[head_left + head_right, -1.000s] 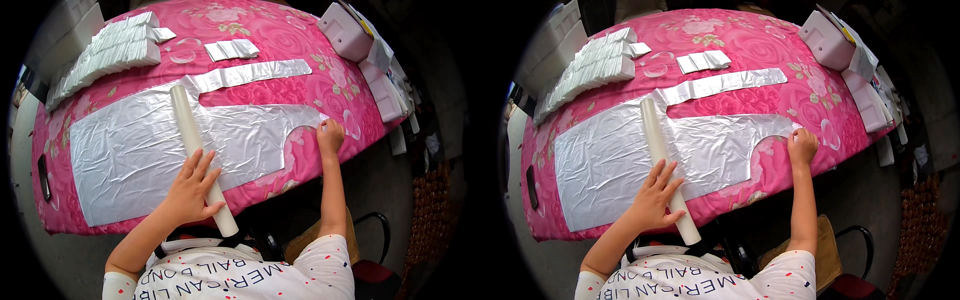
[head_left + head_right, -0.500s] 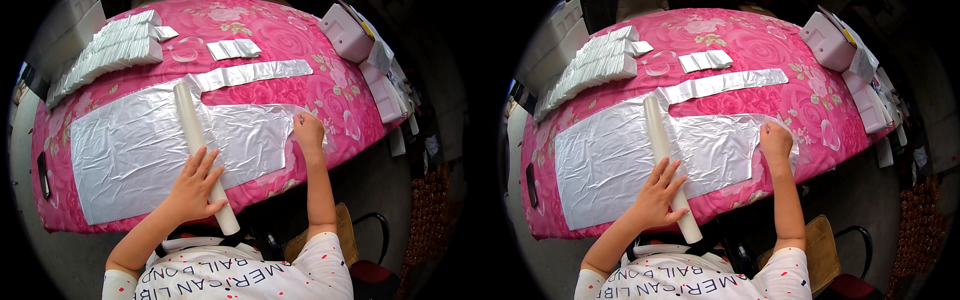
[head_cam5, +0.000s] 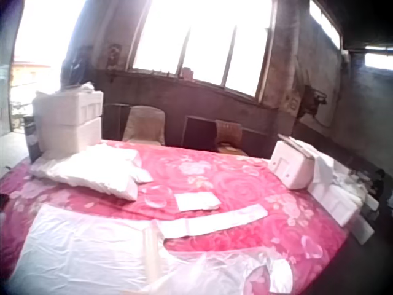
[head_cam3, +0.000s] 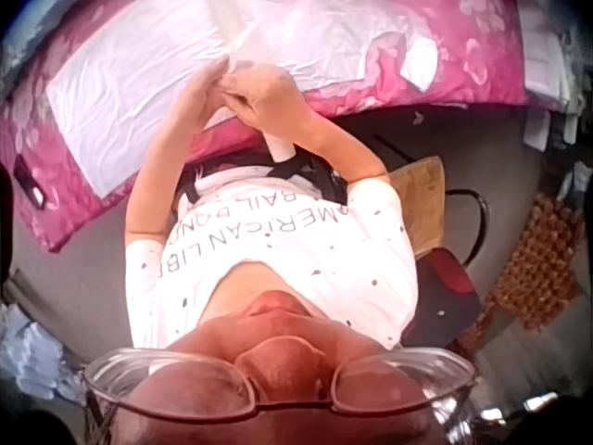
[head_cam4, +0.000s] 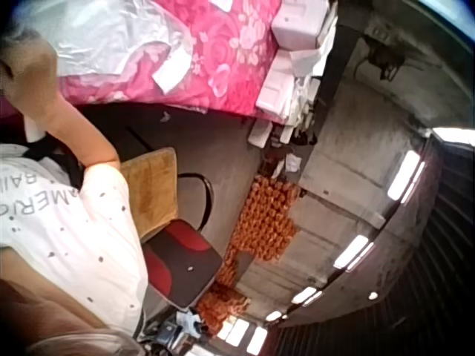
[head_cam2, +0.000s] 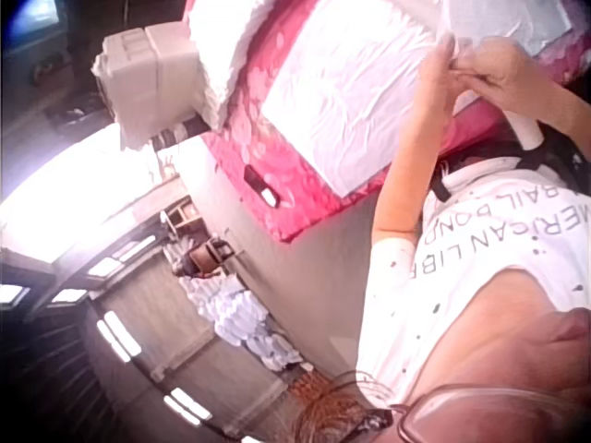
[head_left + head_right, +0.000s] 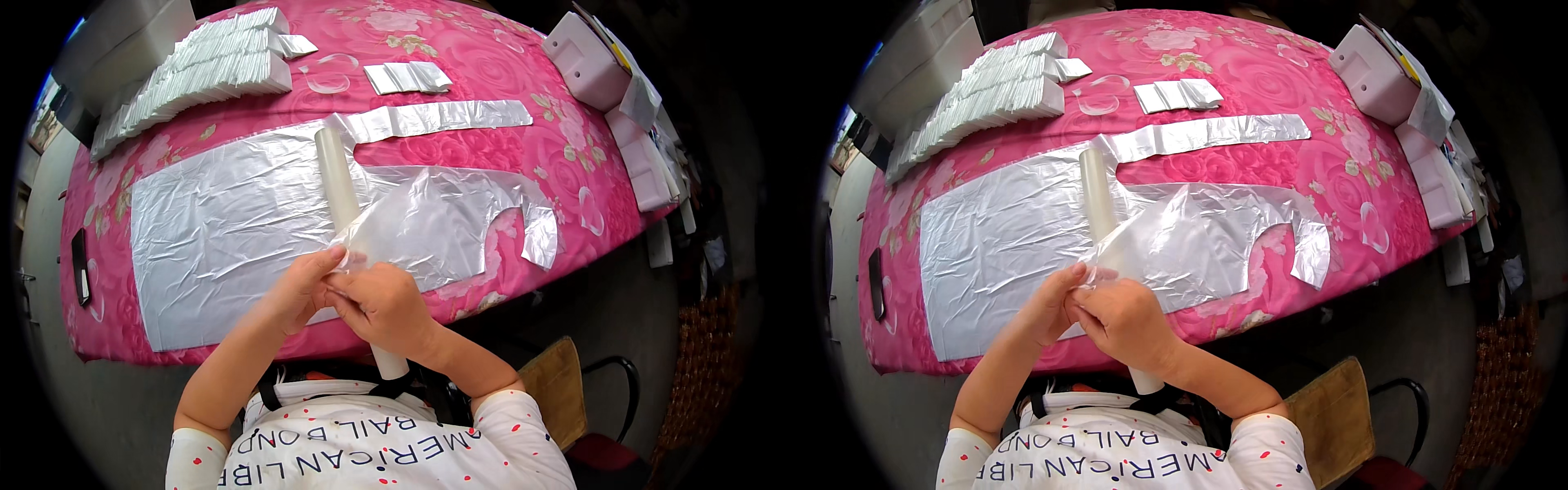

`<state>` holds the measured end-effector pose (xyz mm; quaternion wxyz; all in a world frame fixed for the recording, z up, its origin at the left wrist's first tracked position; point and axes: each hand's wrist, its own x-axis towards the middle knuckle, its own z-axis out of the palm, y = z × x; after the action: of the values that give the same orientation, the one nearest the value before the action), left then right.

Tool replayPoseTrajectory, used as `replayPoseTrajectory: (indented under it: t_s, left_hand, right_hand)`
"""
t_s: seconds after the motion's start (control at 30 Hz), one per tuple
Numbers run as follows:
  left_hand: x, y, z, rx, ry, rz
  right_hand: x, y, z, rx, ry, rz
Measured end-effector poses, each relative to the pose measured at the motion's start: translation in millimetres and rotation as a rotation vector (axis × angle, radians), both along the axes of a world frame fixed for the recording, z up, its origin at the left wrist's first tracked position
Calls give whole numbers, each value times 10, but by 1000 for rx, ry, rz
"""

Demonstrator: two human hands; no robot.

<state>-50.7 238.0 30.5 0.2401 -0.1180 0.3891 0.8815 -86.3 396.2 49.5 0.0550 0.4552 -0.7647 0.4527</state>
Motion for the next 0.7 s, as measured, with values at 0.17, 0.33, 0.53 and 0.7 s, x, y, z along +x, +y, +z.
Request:
replayPoseTrajectory:
  t_s: [0.17, 0.33, 0.53, 0.7]
  left_hand:
    - [103, -329, 4, -222, 67, -71]
    - [359, -1198, -13, -460, -56, 18]
    - [898, -2143, -20, -702, -191, 87]
    - [1040, -2458, 1, -966, -194, 86]
  right_hand:
    - [233, 20, 4, 109, -4, 220]
    - [312, 256, 81, 196, 98, -155]
    - [453, 502, 83, 779, -312, -259]
    - [481, 511, -158, 681, -503, -196]
